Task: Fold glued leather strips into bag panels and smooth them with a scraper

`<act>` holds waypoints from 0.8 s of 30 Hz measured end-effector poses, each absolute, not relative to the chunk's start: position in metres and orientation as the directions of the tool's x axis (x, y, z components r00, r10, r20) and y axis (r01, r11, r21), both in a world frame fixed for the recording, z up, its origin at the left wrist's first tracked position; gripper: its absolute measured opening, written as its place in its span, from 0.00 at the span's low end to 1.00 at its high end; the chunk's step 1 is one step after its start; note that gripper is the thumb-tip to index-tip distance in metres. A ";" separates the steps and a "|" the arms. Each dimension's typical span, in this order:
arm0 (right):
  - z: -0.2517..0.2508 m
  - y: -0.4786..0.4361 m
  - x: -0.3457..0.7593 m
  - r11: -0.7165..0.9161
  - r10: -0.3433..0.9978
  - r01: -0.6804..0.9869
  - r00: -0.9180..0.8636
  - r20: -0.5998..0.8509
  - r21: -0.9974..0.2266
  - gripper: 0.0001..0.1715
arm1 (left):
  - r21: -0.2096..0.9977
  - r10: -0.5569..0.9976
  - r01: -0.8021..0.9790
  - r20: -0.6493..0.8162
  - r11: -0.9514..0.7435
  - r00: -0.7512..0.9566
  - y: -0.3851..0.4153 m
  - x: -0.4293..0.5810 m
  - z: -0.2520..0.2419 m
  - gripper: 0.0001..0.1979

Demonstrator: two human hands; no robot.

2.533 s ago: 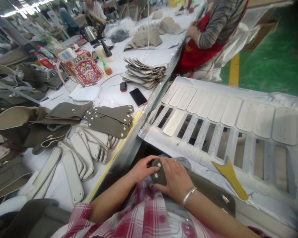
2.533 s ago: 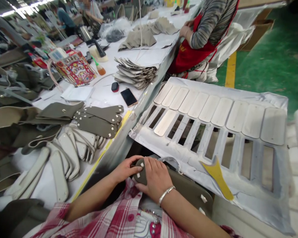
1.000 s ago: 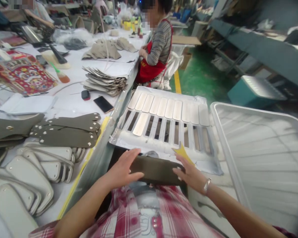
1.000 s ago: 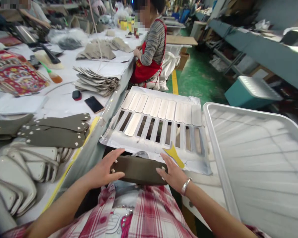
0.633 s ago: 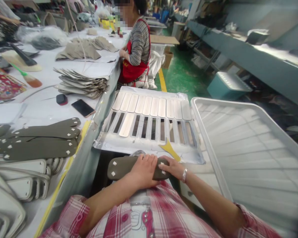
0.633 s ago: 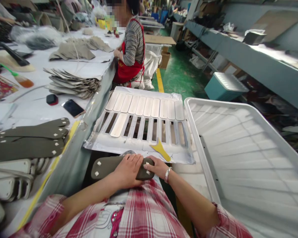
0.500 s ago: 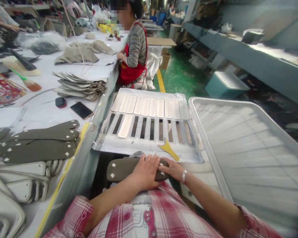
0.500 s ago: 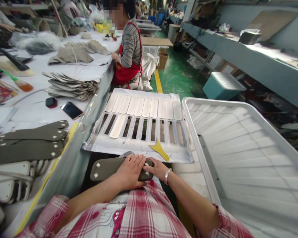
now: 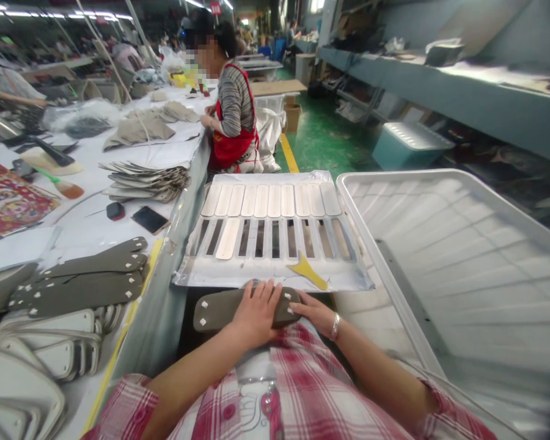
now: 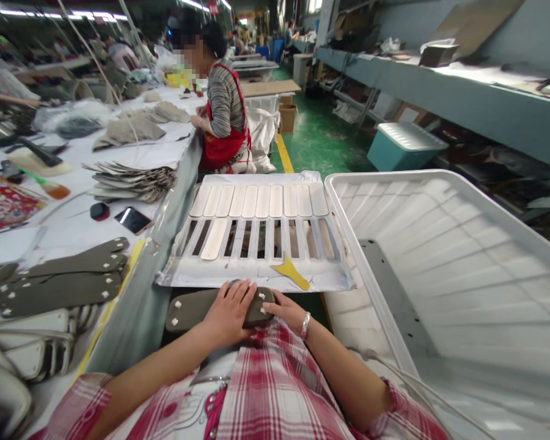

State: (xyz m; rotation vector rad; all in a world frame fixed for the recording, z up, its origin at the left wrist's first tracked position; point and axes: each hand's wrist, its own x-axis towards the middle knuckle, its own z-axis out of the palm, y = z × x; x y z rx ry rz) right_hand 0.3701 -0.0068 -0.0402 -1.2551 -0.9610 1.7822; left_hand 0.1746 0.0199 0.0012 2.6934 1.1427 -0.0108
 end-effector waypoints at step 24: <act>-0.045 -0.034 0.359 -0.579 0.808 -0.472 -0.225 -0.544 -0.665 0.37 | 0.312 0.703 0.694 -0.105 -0.649 0.704 0.030 0.156 0.000 0.53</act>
